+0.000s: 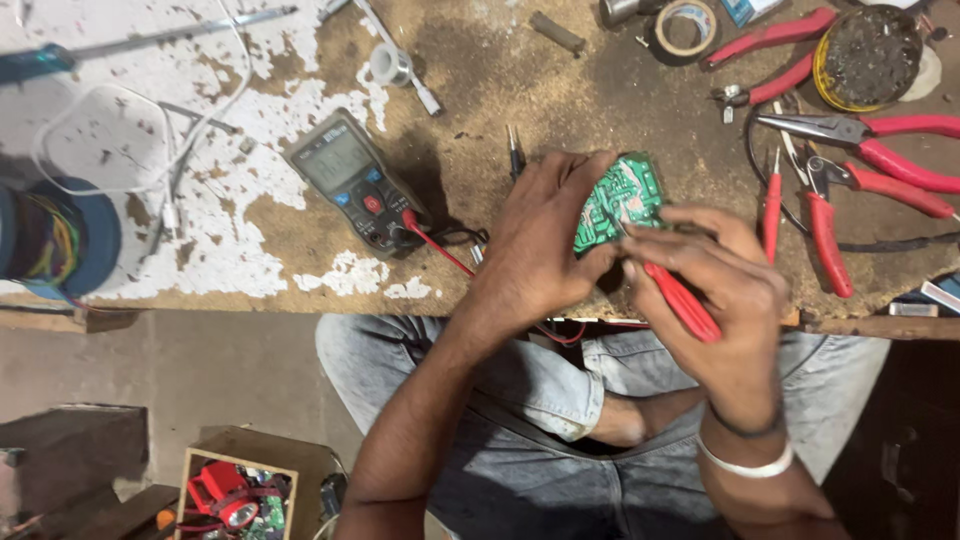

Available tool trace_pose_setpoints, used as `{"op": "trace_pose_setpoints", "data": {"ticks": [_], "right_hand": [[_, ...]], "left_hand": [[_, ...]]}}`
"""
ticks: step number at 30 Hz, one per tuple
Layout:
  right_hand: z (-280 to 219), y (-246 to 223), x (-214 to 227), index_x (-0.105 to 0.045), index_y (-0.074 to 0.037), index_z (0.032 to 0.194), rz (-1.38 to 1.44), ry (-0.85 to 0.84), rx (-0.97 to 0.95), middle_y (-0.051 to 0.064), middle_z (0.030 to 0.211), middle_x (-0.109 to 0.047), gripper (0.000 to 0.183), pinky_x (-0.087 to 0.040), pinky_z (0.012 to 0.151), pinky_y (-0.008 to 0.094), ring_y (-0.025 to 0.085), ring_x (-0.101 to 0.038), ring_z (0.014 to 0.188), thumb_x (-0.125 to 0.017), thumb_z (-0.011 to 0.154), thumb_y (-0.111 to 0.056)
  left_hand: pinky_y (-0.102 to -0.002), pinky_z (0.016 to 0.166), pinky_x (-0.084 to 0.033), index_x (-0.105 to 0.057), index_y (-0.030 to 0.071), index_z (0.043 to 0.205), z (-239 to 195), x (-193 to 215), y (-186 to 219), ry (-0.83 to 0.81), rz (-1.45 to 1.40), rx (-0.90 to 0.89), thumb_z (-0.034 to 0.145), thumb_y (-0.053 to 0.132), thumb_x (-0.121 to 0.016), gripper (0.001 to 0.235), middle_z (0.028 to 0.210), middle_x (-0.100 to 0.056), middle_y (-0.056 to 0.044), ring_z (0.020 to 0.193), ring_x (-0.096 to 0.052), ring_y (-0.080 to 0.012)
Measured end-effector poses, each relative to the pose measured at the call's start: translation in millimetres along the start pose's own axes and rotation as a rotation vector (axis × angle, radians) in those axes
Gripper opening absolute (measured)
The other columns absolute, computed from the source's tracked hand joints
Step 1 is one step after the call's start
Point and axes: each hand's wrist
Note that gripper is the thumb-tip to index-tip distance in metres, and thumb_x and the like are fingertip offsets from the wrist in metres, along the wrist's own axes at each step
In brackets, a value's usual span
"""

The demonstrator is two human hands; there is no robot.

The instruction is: The person uses a red-handled screwdriver to scrape and clean traces on a green circuit board while a multimeter is connected. The person repeatedly scrapes different areas of the board, occasionally repositioning it, and continues the cleaning process throughout the clip.

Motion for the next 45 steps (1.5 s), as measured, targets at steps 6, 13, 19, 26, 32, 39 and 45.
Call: {"op": "trace_pose_setpoints", "data": {"ticks": [6,13,19,26,32,39,45], "right_hand": [[0.2,0.3,1.1,-0.076,-0.002,0.11,0.004,0.005,0.004,0.01,0.113,-0.076,0.025,-0.052,0.109,0.04,0.03,-0.067,0.121,-0.075,0.085,0.0],[0.3,3.6,-2.0,-0.076,-0.002,0.11,0.008,0.013,-0.008,0.011,0.115,-0.077,0.024,-0.053,0.109,0.039,0.029,-0.068,0.121,-0.075,0.087,0.0],[-2.4,4.1,0.2,-0.076,-0.002,0.111,0.03,0.007,-0.033,0.011,0.115,-0.076,0.025,-0.053,0.107,0.039,0.03,-0.067,0.122,-0.075,0.086,0.0],[0.7,5.4,-3.9,-0.076,-0.003,0.111,0.044,0.038,0.004,0.01,0.114,-0.077,0.025,-0.054,0.108,0.039,0.029,-0.067,0.121,-0.077,0.086,0.0],[2.5,9.1,-8.5,-0.075,-0.002,0.112,0.046,0.034,0.01,0.011,0.115,-0.076,0.026,-0.051,0.107,0.04,0.031,-0.065,0.123,-0.077,0.086,0.001],[3.4,6.9,-8.5,-0.075,-0.003,0.113,0.027,0.039,0.012,0.01,0.118,-0.076,0.025,-0.051,0.111,0.04,0.031,-0.065,0.125,-0.078,0.088,0.0],[5.7,8.2,-9.6,-0.075,-0.003,0.113,0.031,0.035,0.013,0.011,0.118,-0.076,0.025,-0.05,0.112,0.041,0.031,-0.066,0.125,-0.077,0.089,0.0]], "left_hand": [[-0.048,0.107,-0.044,-0.047,0.0,0.147,1.8,0.8,0.9,0.034,0.01,-0.049,0.076,0.028,-0.081,0.083,0.133,-0.055,-0.019,0.123,-0.055,-0.0387],[-0.048,0.107,-0.045,-0.048,0.001,0.147,3.3,3.5,4.8,0.012,-0.009,-0.011,0.077,0.028,-0.081,0.082,0.13,-0.055,-0.018,0.122,-0.055,-0.038],[-0.048,0.106,-0.045,-0.049,0.001,0.147,1.0,2.6,5.6,0.021,-0.023,-0.009,0.077,0.027,-0.081,0.081,0.129,-0.055,-0.018,0.122,-0.055,-0.0384],[-0.048,0.107,-0.045,-0.048,0.001,0.147,2.1,4.9,8.6,0.018,-0.021,-0.012,0.074,0.024,-0.082,0.084,0.129,-0.055,-0.018,0.122,-0.055,-0.0374],[-0.047,0.107,-0.045,-0.049,0.0,0.146,3.1,4.8,9.1,-0.007,-0.025,0.019,0.073,0.025,-0.082,0.083,0.13,-0.056,-0.018,0.122,-0.056,-0.0361],[-0.047,0.108,-0.045,-0.048,0.0,0.147,3.4,4.8,7.0,0.003,-0.006,-0.006,0.073,0.024,-0.081,0.085,0.134,-0.055,-0.019,0.124,-0.055,-0.0376],[-0.047,0.108,-0.045,-0.048,0.0,0.147,1.9,3.7,6.1,-0.026,-0.008,0.043,0.074,0.025,-0.08,0.083,0.129,-0.055,-0.019,0.122,-0.055,-0.0371]]}}
Point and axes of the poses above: each hand's wrist, its own z-axis towards the middle knuckle, its own x-axis out of the back of the hand, y = z × x
